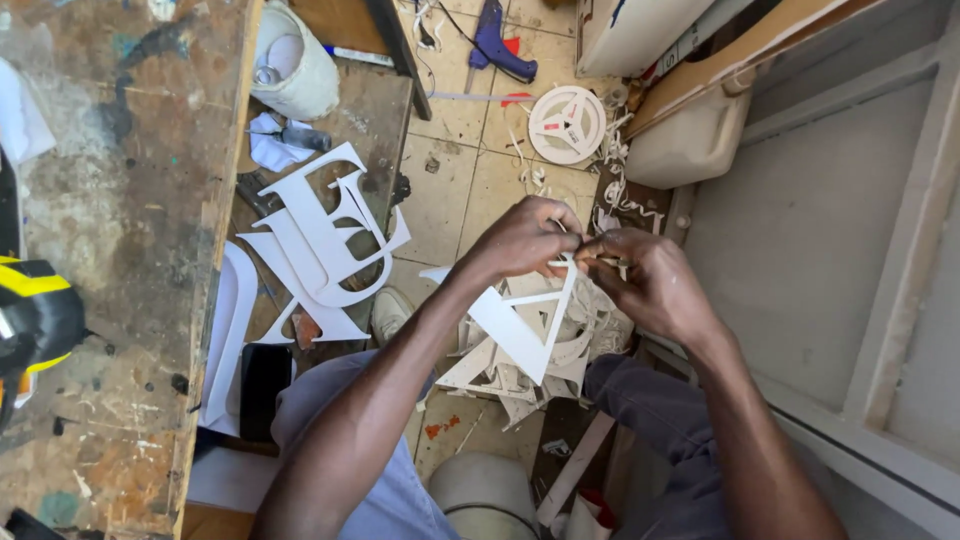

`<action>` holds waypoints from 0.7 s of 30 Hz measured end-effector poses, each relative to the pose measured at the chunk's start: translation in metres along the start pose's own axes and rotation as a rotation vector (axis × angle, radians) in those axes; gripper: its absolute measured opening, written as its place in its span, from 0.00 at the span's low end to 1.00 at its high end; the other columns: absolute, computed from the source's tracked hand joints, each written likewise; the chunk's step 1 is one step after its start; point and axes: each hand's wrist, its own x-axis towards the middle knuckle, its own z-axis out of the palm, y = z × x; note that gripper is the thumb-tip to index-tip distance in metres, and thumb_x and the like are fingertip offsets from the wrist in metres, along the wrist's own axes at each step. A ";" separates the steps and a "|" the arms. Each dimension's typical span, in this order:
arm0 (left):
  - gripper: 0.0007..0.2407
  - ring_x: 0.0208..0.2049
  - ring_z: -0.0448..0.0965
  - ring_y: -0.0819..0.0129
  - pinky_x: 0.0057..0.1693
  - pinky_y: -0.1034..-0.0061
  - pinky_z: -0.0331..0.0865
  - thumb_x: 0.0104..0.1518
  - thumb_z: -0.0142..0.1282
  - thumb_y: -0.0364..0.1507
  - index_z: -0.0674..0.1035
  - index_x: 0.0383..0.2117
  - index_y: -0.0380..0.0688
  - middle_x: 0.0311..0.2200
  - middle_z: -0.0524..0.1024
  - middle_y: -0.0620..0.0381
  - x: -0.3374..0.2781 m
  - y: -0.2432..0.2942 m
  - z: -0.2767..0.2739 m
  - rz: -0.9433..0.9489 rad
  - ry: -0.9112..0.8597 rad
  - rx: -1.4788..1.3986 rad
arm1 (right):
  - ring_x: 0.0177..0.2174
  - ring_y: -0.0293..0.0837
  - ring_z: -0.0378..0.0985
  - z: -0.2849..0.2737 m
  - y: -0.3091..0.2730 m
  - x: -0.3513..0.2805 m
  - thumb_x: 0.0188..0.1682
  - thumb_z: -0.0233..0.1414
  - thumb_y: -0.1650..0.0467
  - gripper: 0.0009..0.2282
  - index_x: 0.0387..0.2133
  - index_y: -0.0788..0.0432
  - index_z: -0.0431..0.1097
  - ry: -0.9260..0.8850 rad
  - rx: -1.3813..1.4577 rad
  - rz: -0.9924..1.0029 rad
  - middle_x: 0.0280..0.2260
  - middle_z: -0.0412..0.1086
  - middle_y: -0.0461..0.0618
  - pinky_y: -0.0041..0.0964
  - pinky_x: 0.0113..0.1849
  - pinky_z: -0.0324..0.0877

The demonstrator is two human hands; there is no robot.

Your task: Assembling a 3D sign letter by attaching a flexible border strip to a cutout letter and trimming it with pliers.

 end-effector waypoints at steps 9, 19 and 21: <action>0.09 0.23 0.90 0.57 0.36 0.61 0.90 0.57 0.67 0.29 0.85 0.39 0.37 0.24 0.85 0.44 0.001 -0.001 0.003 -0.041 -0.015 -0.132 | 0.39 0.59 0.88 0.006 -0.003 0.004 0.52 0.68 0.73 0.04 0.39 0.58 0.87 0.067 0.036 0.056 0.34 0.84 0.59 0.50 0.38 0.77; 0.06 0.24 0.89 0.59 0.36 0.63 0.90 0.59 0.58 0.25 0.84 0.38 0.39 0.29 0.83 0.46 -0.013 0.021 0.008 -0.078 -0.079 -0.231 | 0.27 0.51 0.78 -0.001 -0.029 0.005 0.52 0.68 0.74 0.03 0.35 0.62 0.85 0.121 0.074 0.071 0.26 0.78 0.63 0.43 0.29 0.72; 0.07 0.23 0.89 0.60 0.35 0.62 0.90 0.59 0.57 0.26 0.85 0.39 0.39 0.30 0.82 0.44 -0.010 0.017 0.007 -0.061 -0.082 -0.212 | 0.27 0.47 0.77 -0.001 -0.037 0.003 0.51 0.69 0.74 0.03 0.35 0.61 0.86 0.143 0.087 0.091 0.24 0.76 0.62 0.42 0.29 0.72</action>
